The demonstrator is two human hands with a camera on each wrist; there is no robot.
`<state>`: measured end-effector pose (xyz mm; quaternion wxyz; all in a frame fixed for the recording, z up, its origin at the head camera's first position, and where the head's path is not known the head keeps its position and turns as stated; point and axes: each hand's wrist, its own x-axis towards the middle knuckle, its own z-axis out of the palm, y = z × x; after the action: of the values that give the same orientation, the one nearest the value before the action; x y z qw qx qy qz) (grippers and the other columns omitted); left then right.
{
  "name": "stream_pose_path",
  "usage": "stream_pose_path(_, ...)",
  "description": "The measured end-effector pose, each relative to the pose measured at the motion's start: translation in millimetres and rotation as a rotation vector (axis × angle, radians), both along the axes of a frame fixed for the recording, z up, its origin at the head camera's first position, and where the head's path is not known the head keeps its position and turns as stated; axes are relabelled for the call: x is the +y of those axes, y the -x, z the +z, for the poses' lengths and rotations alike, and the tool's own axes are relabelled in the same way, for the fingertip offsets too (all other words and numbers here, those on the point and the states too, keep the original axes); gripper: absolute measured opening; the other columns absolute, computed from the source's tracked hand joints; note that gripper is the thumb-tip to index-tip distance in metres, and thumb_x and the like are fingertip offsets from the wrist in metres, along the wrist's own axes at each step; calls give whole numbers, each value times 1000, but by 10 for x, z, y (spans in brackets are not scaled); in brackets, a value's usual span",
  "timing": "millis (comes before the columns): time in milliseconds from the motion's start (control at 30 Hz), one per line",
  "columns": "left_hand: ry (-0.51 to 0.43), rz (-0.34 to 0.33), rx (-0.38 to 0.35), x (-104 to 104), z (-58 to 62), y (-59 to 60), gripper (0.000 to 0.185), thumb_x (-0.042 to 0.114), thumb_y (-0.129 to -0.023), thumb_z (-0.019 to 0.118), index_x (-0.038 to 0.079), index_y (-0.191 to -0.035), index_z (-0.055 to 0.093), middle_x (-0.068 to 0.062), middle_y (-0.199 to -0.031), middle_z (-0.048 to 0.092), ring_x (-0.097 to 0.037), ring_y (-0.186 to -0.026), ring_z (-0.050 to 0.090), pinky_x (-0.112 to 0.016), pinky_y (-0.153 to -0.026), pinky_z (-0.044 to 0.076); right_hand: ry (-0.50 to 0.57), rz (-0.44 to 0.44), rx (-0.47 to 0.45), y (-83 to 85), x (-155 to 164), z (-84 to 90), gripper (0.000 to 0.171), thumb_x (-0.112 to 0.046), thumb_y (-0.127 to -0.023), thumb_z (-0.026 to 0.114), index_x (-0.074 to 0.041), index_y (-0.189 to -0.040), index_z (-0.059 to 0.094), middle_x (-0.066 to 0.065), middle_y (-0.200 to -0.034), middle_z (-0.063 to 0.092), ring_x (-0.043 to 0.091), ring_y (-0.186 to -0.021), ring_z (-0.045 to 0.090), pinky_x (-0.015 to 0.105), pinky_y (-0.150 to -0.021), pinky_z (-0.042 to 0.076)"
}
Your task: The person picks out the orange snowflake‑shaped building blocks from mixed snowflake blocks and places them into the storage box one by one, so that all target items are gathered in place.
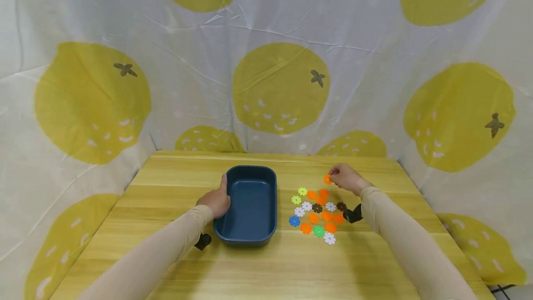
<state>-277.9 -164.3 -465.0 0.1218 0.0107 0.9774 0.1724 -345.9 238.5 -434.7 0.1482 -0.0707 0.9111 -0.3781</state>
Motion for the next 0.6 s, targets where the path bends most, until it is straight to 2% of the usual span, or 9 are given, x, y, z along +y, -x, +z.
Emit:
stream_pose_path(133, 12, 5, 17, -28, 3, -1, 75, 24, -96, 41, 7, -151, -7, -15, -92, 68, -22, -67, 60, -33, -54, 42, 60, 100, -6, 57, -555, 412, 17, -10, -95, 49, 1, -107, 55, 17, -97, 56, 24, -77, 55, 31, -68, 50)
stream_pose_path(267, 6, 11, 10, -43, 10, -11, 75, 23, -96, 41, 7, -151, -7, -16, -93, 68, -23, -69, 60, -34, -55, 42, 51, 229, -38, -4, -1233, 641, 13, -8, -92, 52, 2, -97, 59, 15, -92, 60, 28, -81, 62, 32, -71, 55)
stream_pose_path(333, 3, 13, 8, -39, 14, -16, 75, 22, -95, 41, 7, -151, -7, -15, -90, 67, -23, -68, 59, -35, -55, 42, 12, 305, -52, -63, -1562, 666, 11, -5, -91, 53, 3, -91, 60, 15, -88, 62, 28, -78, 63, 34, -71, 55)
stream_pose_path(433, 2, 18, 2, -19, 15, -15, 74, 21, -95, 41, 7, -151, -6, -13, -82, 66, -23, -65, 58, -34, -54, 41, -77, 404, -65, -155, -1993, 614, 15, -3, -90, 51, 1, -78, 59, 16, -82, 64, 27, -74, 65, 36, -71, 56)
stream_pose_path(500, 5, 18, 0, 1, 17, -15, 75, 21, -95, 41, 7, -151, -6, -12, -76, 64, -23, -62, 57, -34, -53, 41, -144, 439, -70, -220, -2229, 545, 22, -3, -90, 52, -4, -69, 56, 17, -80, 65, 29, -73, 66, 38, -71, 56)
stream_pose_path(600, 6, 15, 10, 36, 19, -12, 75, 21, -94, 42, 7, -151, -5, -12, -77, 64, -24, -62, 57, -35, -53, 41, -236, 441, -75, -291, -2488, 397, 26, -9, -90, 53, -6, -65, 58, 16, -77, 67, 28, -73, 68, 37, -69, 56)
